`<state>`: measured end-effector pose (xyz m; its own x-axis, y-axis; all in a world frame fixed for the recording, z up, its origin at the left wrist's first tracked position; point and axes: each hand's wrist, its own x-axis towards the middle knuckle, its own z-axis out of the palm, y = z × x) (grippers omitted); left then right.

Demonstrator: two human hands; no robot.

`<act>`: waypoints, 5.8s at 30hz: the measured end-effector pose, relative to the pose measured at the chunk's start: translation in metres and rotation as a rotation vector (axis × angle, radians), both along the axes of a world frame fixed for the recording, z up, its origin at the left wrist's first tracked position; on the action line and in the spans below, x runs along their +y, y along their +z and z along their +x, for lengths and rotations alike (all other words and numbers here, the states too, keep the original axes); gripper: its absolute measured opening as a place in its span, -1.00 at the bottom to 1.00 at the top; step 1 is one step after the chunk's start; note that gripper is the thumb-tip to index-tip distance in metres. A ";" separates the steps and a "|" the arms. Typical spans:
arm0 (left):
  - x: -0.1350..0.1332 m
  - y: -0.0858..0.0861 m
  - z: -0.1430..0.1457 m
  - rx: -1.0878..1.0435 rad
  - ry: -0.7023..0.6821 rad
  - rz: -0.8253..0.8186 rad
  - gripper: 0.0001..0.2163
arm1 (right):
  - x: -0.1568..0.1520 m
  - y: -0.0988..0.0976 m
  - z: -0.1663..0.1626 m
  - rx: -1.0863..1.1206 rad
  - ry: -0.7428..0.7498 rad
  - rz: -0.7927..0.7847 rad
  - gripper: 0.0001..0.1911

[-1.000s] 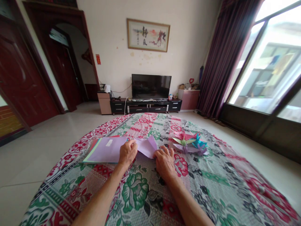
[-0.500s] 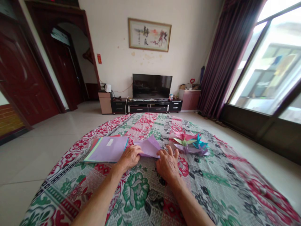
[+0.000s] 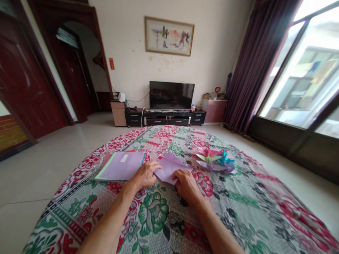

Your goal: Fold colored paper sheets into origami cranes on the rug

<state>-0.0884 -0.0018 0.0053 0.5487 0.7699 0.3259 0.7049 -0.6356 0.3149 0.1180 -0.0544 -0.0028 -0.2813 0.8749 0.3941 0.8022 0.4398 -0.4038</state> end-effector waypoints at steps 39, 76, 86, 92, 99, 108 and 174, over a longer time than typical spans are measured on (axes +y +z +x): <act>0.007 -0.002 0.014 -0.076 0.269 -0.145 -0.64 | 0.017 0.008 0.008 0.092 0.037 -0.001 -0.71; 0.000 -0.002 0.013 0.037 0.112 -0.047 -0.65 | 0.046 0.009 0.004 -0.117 -0.154 -0.145 -0.56; 0.017 -0.014 -0.003 -0.128 0.089 -0.118 -0.66 | 0.048 0.006 0.002 -0.114 -0.212 -0.128 -0.66; 0.016 -0.011 -0.003 -0.048 0.057 -0.084 -0.68 | 0.049 0.008 0.001 -0.078 -0.258 -0.129 -0.72; 0.012 -0.008 -0.002 -0.030 0.060 -0.078 -0.73 | 0.054 0.004 0.003 -0.117 -0.282 -0.095 -0.72; 0.013 -0.001 0.001 -0.252 0.140 0.128 -0.74 | 0.058 0.002 0.004 -0.117 -0.299 -0.087 -0.71; 0.003 -0.006 0.022 -0.091 0.105 -0.030 -0.72 | 0.030 -0.008 0.005 -0.033 -0.277 0.059 -0.85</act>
<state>-0.0664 0.0008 -0.0007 0.4341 0.8314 0.3467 0.7346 -0.5495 0.3979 0.1234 -0.0244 -0.0104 -0.0478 0.8962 0.4410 0.9073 0.2236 -0.3562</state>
